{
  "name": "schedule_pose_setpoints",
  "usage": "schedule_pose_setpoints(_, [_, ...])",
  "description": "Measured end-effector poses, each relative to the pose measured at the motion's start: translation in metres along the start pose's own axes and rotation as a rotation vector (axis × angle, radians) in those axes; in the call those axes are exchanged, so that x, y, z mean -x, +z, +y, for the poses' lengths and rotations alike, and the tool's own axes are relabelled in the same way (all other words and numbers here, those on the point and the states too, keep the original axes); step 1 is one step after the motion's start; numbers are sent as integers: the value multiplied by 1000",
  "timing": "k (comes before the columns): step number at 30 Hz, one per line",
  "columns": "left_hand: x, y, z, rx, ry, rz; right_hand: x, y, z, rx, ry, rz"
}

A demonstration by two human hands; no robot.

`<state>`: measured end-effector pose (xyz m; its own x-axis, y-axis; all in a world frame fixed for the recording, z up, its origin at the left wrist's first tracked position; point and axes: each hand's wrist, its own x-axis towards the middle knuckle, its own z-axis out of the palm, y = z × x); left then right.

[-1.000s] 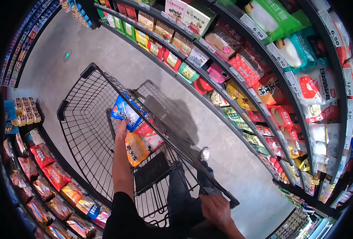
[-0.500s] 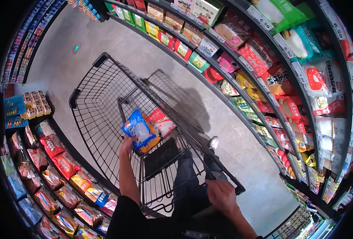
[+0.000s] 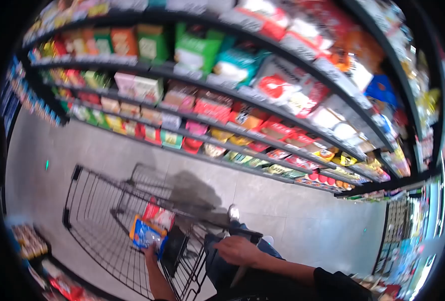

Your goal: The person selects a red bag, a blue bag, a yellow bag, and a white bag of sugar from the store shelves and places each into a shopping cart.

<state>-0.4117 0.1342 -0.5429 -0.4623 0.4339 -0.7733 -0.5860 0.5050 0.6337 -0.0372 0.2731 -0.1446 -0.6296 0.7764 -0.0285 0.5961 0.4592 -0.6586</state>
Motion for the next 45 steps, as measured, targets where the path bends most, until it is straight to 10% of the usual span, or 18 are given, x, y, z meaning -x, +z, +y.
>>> schedule_pose_setpoints(9, [5, 15, 11, -80, -109, -37, -2, 3, 7, 60, -37, 35])
schedule_pose_setpoints(26, [45, 79, 53, -304, 337, -337, -1, -4, 1, 58, -195, 31])
schedule_pose_setpoints(45, [81, -24, 111, -767, 676, -248, -37, 31, 16, 185, -372, 202])
